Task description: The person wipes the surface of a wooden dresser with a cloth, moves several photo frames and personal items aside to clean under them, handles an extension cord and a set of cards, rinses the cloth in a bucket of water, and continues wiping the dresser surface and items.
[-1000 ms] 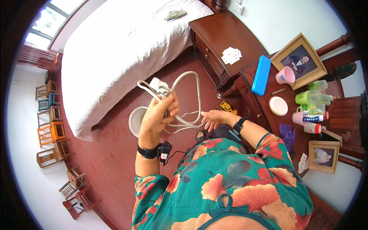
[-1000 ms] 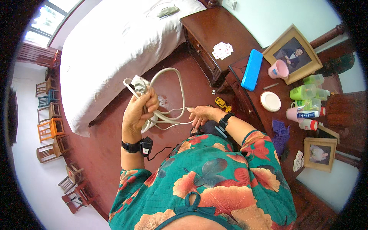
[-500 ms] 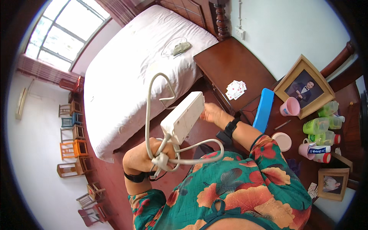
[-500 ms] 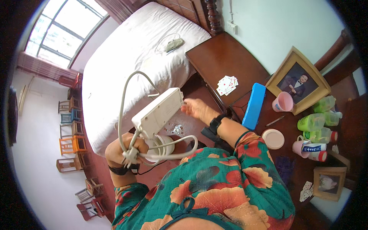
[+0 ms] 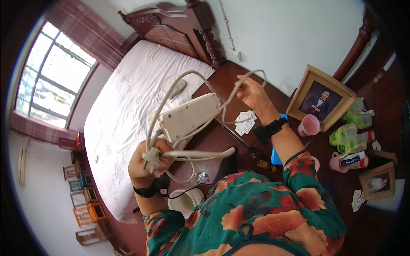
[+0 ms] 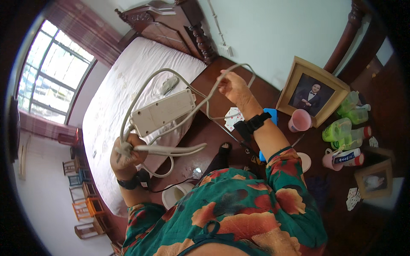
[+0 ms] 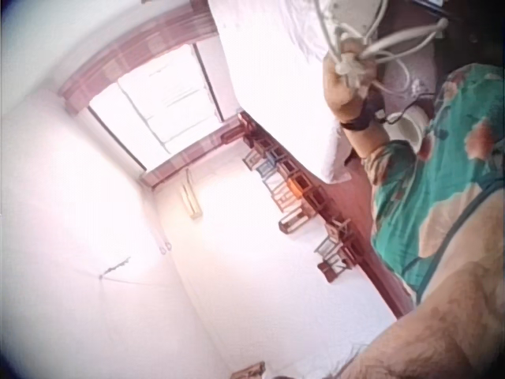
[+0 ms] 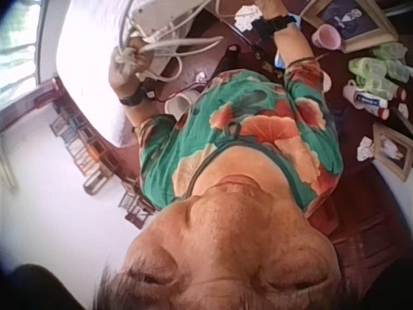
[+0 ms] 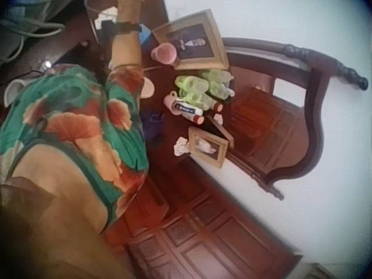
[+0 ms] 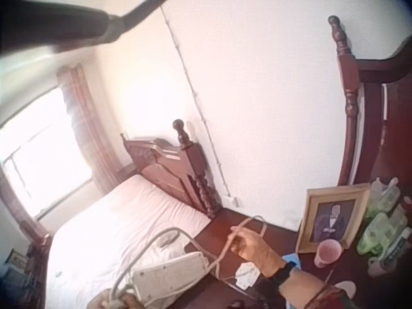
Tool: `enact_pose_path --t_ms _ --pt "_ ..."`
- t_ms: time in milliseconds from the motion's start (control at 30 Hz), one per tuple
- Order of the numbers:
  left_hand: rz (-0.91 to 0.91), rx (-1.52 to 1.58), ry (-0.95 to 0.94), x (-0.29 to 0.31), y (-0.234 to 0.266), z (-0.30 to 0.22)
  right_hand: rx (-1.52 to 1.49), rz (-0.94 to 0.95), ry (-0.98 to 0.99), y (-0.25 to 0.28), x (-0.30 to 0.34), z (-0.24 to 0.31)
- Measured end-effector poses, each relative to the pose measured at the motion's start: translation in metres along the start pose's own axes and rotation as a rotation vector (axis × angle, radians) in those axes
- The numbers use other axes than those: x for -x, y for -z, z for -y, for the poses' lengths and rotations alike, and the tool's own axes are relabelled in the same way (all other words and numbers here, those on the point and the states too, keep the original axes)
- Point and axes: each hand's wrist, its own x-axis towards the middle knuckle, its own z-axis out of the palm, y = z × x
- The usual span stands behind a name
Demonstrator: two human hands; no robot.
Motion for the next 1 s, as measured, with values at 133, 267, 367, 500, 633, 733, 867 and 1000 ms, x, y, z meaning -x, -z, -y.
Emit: enact_pose_path --t_ms 133,267,367,500,633,733,867,1000 --pt "0.034 -0.027 0.117 -0.055 0.051 0.009 0.359 -0.08 0.201 -0.009 0.003 0.02" --pt "-0.015 -0.083 0.245 -0.118 0.084 0.04 0.173 -0.2 0.232 -0.021 -0.013 0.036" --pt "-0.019 -0.007 0.339 -0.164 0.112 0.075 0.295 -0.156 0.232 -0.022 -0.015 0.045" --pt "0.027 0.002 0.479 -0.212 0.131 0.12 0.984 0.041 0.28 -0.067 -0.009 0.018" --pt "0.091 0.061 0.509 -0.246 0.134 0.149 1.817 0.263 0.565 -0.092 -0.008 -0.027" --pt "0.2 0.305 0.437 -0.261 0.132 0.162 2.211 0.32 0.235 -0.1 -0.013 -0.054" --pt "0.215 0.146 0.438 -0.286 0.123 0.174 2.168 0.289 0.216 -0.091 -0.02 -0.056" --pt "0.387 0.041 0.462 -0.314 0.128 0.189 2.229 0.151 0.213 -0.07 -0.028 -0.062"
